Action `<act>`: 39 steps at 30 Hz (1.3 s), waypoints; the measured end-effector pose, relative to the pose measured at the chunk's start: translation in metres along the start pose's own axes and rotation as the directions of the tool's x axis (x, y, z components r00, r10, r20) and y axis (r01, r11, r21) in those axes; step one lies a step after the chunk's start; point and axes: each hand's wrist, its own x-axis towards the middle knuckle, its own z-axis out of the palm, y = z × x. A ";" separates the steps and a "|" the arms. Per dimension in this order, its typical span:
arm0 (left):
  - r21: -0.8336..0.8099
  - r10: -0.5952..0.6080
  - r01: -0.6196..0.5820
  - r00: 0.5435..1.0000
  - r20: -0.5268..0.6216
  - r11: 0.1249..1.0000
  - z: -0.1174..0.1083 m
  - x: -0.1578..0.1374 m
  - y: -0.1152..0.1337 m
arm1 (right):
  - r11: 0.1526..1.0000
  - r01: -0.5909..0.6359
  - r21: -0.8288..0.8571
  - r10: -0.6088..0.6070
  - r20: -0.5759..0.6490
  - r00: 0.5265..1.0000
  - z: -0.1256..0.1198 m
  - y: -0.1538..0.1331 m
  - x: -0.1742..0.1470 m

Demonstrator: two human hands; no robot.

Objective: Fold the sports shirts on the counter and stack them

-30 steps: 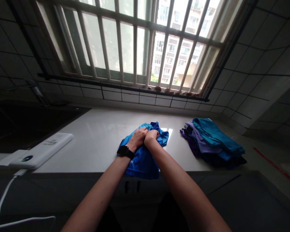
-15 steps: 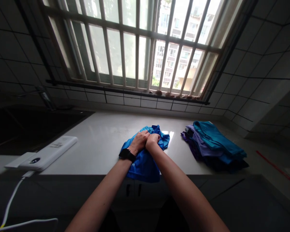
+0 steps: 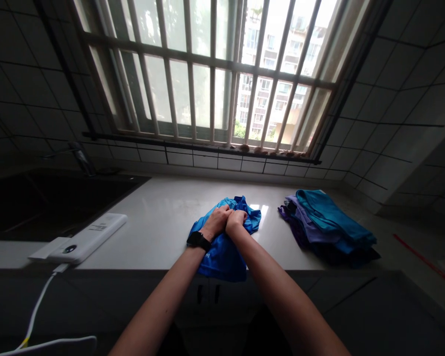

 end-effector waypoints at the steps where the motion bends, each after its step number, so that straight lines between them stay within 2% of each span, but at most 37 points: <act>1: -0.010 -0.001 0.001 1.000 -0.001 1.000 0.000 0.000 0.000 | 1.000 0.002 0.005 -0.002 -0.003 1.000 0.001 0.000 0.000; 6: -0.039 -0.004 0.004 1.000 -0.015 0.999 0.002 -0.001 0.000 | 1.000 0.004 0.012 -0.004 -0.020 1.000 0.005 0.001 0.002; 19: 0.025 -0.011 0.010 1.000 0.025 1.000 0.001 0.000 0.000 | 1.000 -0.027 -0.011 0.026 -0.018 0.999 0.004 -0.002 0.001; 28: -0.031 0.023 -0.024 0.999 -0.035 0.999 0.005 -0.001 -0.004 | 1.000 -0.008 -0.004 0.008 -0.028 1.000 0.004 -0.002 0.000; 39: 0.023 0.008 -0.009 1.000 0.025 1.000 -0.007 -0.003 0.005 | 1.000 -0.013 -0.004 0.013 -0.016 1.000 0.003 0.002 0.002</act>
